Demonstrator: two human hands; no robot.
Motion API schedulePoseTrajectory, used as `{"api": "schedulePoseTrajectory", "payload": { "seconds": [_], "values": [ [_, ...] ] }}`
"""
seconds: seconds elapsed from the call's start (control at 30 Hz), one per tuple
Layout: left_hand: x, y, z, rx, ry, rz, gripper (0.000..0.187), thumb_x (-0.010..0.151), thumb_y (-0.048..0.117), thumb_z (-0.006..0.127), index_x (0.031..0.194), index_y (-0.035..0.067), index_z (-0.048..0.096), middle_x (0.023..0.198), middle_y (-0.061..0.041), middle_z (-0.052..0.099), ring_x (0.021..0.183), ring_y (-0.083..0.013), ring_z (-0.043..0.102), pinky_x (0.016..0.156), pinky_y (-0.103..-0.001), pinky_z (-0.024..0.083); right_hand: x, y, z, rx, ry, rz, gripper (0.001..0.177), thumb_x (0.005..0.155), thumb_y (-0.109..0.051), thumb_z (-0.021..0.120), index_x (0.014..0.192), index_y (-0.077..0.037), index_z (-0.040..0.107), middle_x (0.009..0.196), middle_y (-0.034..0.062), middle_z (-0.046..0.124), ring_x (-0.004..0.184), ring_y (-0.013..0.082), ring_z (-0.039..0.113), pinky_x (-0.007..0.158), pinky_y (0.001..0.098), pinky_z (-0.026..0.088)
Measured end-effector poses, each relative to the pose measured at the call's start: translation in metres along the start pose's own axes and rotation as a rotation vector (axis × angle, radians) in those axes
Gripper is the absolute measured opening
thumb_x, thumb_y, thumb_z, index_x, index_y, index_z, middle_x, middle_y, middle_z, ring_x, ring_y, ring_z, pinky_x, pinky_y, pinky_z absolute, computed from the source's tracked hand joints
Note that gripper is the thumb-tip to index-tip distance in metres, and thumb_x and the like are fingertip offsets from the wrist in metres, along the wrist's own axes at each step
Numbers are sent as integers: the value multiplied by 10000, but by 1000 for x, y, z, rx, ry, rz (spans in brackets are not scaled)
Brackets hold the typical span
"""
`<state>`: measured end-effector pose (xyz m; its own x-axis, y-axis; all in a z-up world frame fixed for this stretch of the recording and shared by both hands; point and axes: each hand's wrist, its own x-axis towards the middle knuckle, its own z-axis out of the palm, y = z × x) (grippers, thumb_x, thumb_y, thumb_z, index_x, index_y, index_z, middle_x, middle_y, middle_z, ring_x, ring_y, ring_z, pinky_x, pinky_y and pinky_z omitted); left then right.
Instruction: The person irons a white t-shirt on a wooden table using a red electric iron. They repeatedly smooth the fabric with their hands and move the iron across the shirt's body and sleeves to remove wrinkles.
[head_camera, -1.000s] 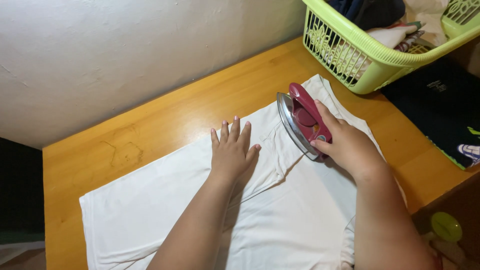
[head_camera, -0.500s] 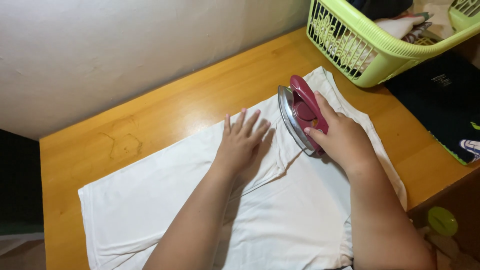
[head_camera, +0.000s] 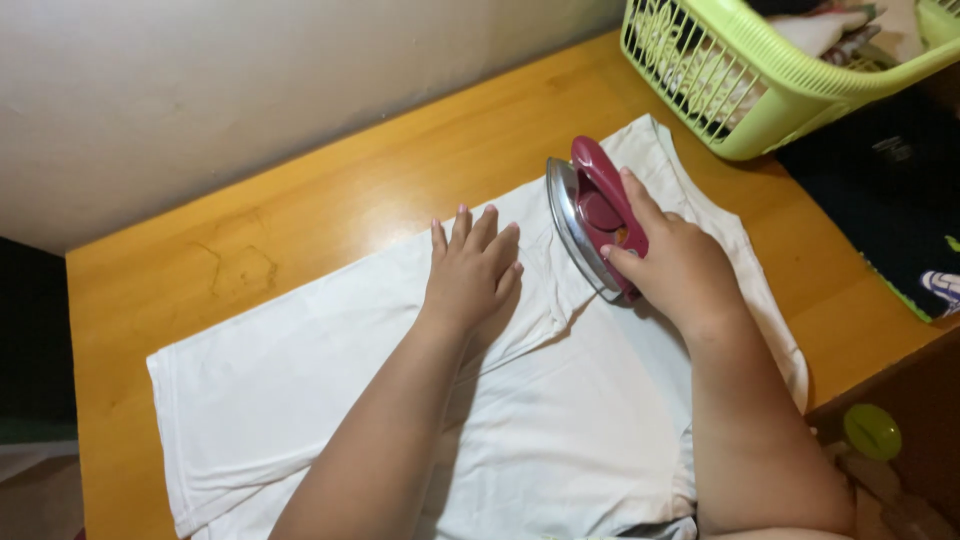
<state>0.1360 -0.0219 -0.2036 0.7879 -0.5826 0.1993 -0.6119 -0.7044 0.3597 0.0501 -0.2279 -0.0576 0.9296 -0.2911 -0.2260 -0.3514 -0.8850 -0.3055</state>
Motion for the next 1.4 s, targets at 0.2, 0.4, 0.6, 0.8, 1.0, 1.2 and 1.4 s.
{"api": "schedulePoseTrajectory", "payload": {
  "seconds": [0.2, 0.4, 0.6, 0.8, 1.0, 1.2, 1.4],
  "values": [
    [3, -2, -4, 38, -180, -158, 666, 978, 507, 446, 1566, 196, 405, 1653, -134, 312, 1541, -432, 182, 1202, -687, -2, -17, 9, -14, 52, -135, 51, 850, 882, -322, 661, 1641, -342, 277, 1232, 298, 670, 1192, 444, 655, 1003, 522, 528],
    [-2, -1, 4, -20, -196, -207, 637, 1005, 379, 352, 1597, 145, 335, 1687, -121, 248, 1566, -396, 132, 1231, -633, -47, -33, 4, -12, 208, -181, 96, 859, 828, -256, 691, 1617, -280, 352, 1260, 358, 646, 1176, 498, 640, 990, 565, 506],
    [0, -11, 20, 68, 189, -283, 576, 955, 244, 429, 1480, 7, 442, 1581, -247, 372, 1490, -519, 203, 1158, -729, 17, -14, -13, 27, -96, 69, -112, 881, 861, -386, 699, 1646, -278, 313, 912, 158, 732, 697, 334, 707, 613, 421, 544],
    [7, -18, -8, 123, 11, -456, 639, 978, 378, 398, 1548, 88, 412, 1669, -196, 257, 1548, -469, 99, 1170, -709, -98, -28, -15, 6, -31, -177, -30, 916, 902, -408, 654, 1667, -354, 152, 1169, 238, 692, 1153, 400, 688, 963, 499, 570],
    [-3, -16, -9, 61, -103, -569, 740, 996, 509, 355, 1603, 91, 295, 1686, -223, 172, 1549, -488, 37, 1171, -700, -86, -39, -22, 14, -82, -233, -3, 913, 909, -390, 647, 1676, -282, 163, 1110, 300, 691, 1109, 458, 692, 940, 544, 565],
    [4, -13, -19, 59, -115, -552, 737, 1013, 507, 346, 1610, 84, 263, 1690, -226, 138, 1543, -500, 41, 1169, -692, -64, -13, -23, 15, -72, -86, -91, 878, 914, -469, 623, 1669, -345, 191, 1152, 256, 687, 1143, 430, 674, 948, 544, 545],
    [4, -12, -22, 28, -205, -594, 739, 1018, 506, 325, 1615, 78, 244, 1693, -227, 124, 1541, -503, 32, 1163, -691, -69, -41, -21, 4, -69, -295, -7, 937, 897, -359, 673, 1669, -363, 143, 1174, 273, 690, 1163, 423, 686, 982, 506, 568]
  ]
}}
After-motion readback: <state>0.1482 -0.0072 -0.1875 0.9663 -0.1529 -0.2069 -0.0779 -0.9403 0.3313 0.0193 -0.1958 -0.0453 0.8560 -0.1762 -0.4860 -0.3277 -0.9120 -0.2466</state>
